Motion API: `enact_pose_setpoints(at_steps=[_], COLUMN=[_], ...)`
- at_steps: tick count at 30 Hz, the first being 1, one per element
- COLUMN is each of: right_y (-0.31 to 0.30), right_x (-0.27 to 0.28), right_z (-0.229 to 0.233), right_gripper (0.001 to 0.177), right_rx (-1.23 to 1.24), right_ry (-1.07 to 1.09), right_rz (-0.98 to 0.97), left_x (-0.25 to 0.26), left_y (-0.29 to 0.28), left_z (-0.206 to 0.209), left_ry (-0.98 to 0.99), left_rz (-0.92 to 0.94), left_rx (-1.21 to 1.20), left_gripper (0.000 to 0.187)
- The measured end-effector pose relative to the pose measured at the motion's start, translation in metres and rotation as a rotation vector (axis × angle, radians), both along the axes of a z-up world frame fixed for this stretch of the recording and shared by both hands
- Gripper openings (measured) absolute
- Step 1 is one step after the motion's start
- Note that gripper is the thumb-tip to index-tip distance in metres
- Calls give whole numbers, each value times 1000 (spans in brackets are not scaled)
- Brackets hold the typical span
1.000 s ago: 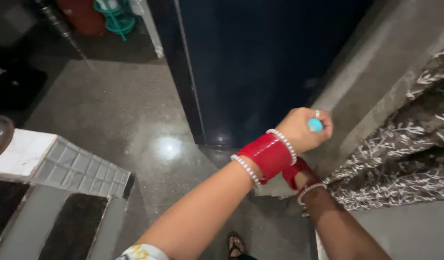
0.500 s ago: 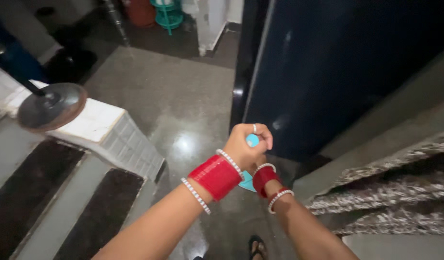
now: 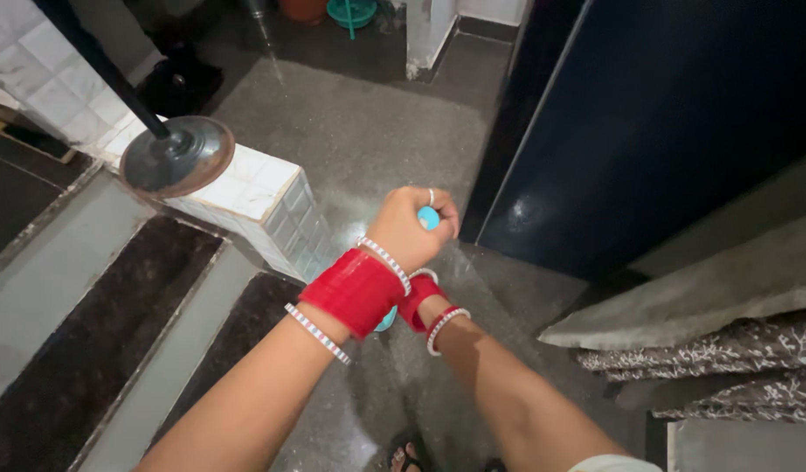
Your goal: The person holds a mop handle and moves it across a floor area. They then place the mop into a bucket and repeatedly push down on the handle to spin the mop head.
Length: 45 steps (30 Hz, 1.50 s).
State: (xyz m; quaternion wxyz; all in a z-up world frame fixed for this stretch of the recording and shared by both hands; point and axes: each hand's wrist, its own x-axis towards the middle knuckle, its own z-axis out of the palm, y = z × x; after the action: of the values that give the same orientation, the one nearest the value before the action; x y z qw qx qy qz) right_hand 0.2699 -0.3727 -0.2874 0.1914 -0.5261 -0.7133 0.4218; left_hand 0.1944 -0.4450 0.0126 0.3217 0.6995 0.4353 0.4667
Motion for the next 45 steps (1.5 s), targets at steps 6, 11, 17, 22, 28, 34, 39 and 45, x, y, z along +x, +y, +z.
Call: enact_pose_setpoints(at_steps=[6, 11, 17, 22, 28, 34, 39, 45], right_y=[11, 0, -59, -142, -214, -208, -161, -145], right_x=[72, 174, 343, 491, 572, 546, 426, 266], right_z=[-1, -7, -8, 2, 6, -16, -46, -30], right_gripper=[38, 39, 39, 40, 41, 42, 43, 34], right_rx=[-38, -66, -73, -98, -121, 58, 377, 279], right_ry=[69, 111, 107, 20, -51, -30, -33, -385], right_rz=[-108, -263, -474, -672, -777, -624, -284, -266], left_x=[68, 150, 280, 388, 434, 397, 292, 152], left_y=[-8, -17, -54, -95, -120, -138, -132, -144], left_z=[-1, 3, 4, 0, 0, -21, -29, -12], left_ry=[-21, -2, -60, -108, -97, -251, -368, -304], left_rz=[-32, -165, -330, -603, -756, -711, -502, -326], left_rx=[-7, -14, -44, 20, -1, -121, -60, -359], left_gripper=[6, 6, 6, 6, 8, 6, 6, 5])
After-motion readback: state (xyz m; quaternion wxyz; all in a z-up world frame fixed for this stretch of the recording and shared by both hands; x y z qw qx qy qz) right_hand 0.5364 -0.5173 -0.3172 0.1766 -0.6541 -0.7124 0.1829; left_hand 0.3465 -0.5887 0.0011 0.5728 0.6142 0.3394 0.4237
